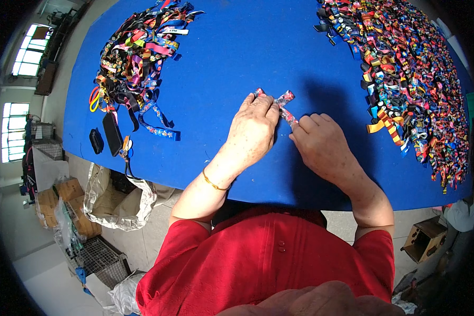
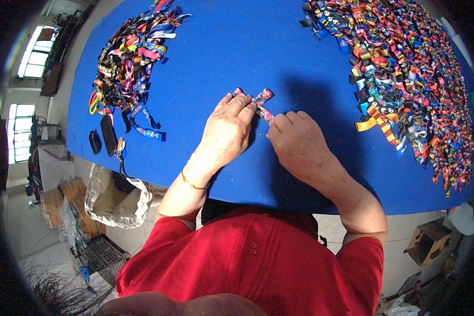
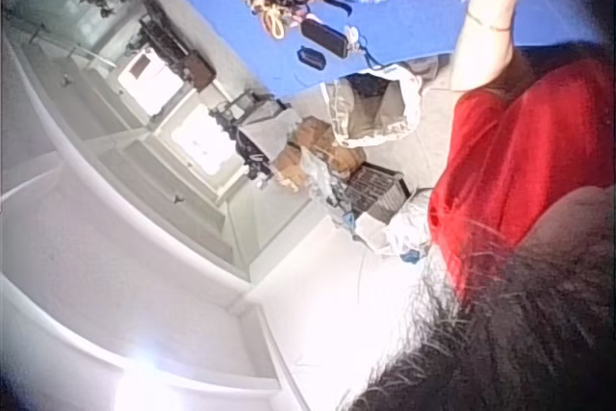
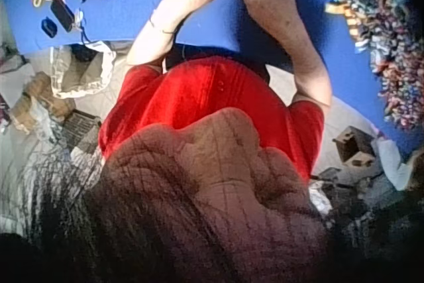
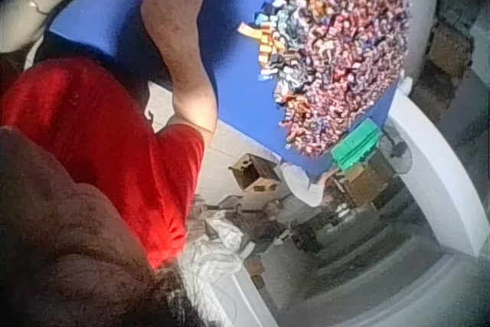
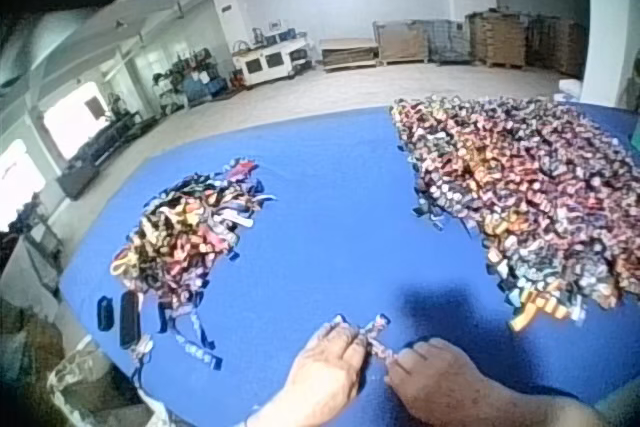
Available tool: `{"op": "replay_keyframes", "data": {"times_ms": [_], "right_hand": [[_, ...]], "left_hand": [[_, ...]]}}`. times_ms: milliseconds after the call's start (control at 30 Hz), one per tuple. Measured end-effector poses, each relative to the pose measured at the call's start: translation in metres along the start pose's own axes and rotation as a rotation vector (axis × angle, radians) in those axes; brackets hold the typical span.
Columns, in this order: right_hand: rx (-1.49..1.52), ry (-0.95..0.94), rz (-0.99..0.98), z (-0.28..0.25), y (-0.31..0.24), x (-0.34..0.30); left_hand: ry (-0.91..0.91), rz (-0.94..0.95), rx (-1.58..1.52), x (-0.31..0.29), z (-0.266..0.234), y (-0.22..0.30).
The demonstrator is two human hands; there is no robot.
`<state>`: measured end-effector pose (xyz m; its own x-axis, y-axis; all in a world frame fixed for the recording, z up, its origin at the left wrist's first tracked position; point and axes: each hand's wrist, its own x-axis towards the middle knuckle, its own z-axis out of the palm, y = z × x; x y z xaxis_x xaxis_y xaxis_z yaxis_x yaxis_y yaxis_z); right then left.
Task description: The person folds a patterned ribbon strip into a bow by hand and places it onto a pile of bows. The person then takes another ribbon strip from a pile, flattens it across the table, and folds it.
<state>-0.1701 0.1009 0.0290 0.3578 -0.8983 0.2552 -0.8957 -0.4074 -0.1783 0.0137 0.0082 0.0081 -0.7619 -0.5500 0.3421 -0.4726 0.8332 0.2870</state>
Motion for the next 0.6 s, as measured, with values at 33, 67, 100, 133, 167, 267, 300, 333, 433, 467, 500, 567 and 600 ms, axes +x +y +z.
{"op": "replay_keyframes", "data": {"times_ms": [33,67,100,133,167,267,300,333,433,467,500,567,600], "right_hand": [[0.002,0.001,0.0,0.0002,0.0,0.0],[0.002,0.001,0.0,0.0004,-0.0001,-0.0001],[-0.002,0.0,0.001,0.0006,-0.0002,-0.0003],[-0.004,-0.002,0.003,0.0008,-0.0004,-0.0005],[-0.004,-0.001,0.004,0.001,-0.0004,-0.0006],[0.002,-0.002,0.004,0.0013,0.0001,-0.0006],[0.006,-0.003,0.004,0.0012,0.0002,-0.0007],[0.01,-0.003,0.002,0.0011,0.0,-0.0006],[0.009,0.007,0.001,0.0005,-0.0001,0.0001],[0.008,0.009,0.002,0.0014,0.0001,0.0001],[0.005,0.024,0.002,0.0035,0.0005,-0.0001],[0.001,0.043,0.0,0.006,0.0011,0.0001],[0.016,0.044,0.008,0.0065,0.0013,0.0001]], "left_hand": [[-0.004,-0.008,0.022,-0.0005,0.0003,0.0004],[-0.008,-0.016,0.044,-0.0009,0.0006,0.0006],[-0.008,-0.016,0.045,-0.0011,0.001,0.0005],[-0.013,-0.02,0.05,-0.0014,0.0013,0.0006],[-0.018,-0.023,0.055,-0.0016,0.0013,0.0007],[-0.028,-0.042,0.054,-0.0018,-0.0009,0.003],[-0.028,-0.04,0.054,-0.0019,-0.0013,0.0034],[-0.035,-0.043,0.051,-0.0022,-0.002,0.0037],[-0.046,-0.042,0.06,-0.0022,-0.0034,0.0058],[-0.049,-0.039,0.071,-0.0019,-0.0037,0.0068],[-0.048,-0.037,0.073,-0.0017,-0.0026,0.0077],[-0.043,-0.031,0.12,-0.0021,0.001,0.0079],[-0.041,-0.029,0.123,-0.0023,0.0013,0.0071]]}}
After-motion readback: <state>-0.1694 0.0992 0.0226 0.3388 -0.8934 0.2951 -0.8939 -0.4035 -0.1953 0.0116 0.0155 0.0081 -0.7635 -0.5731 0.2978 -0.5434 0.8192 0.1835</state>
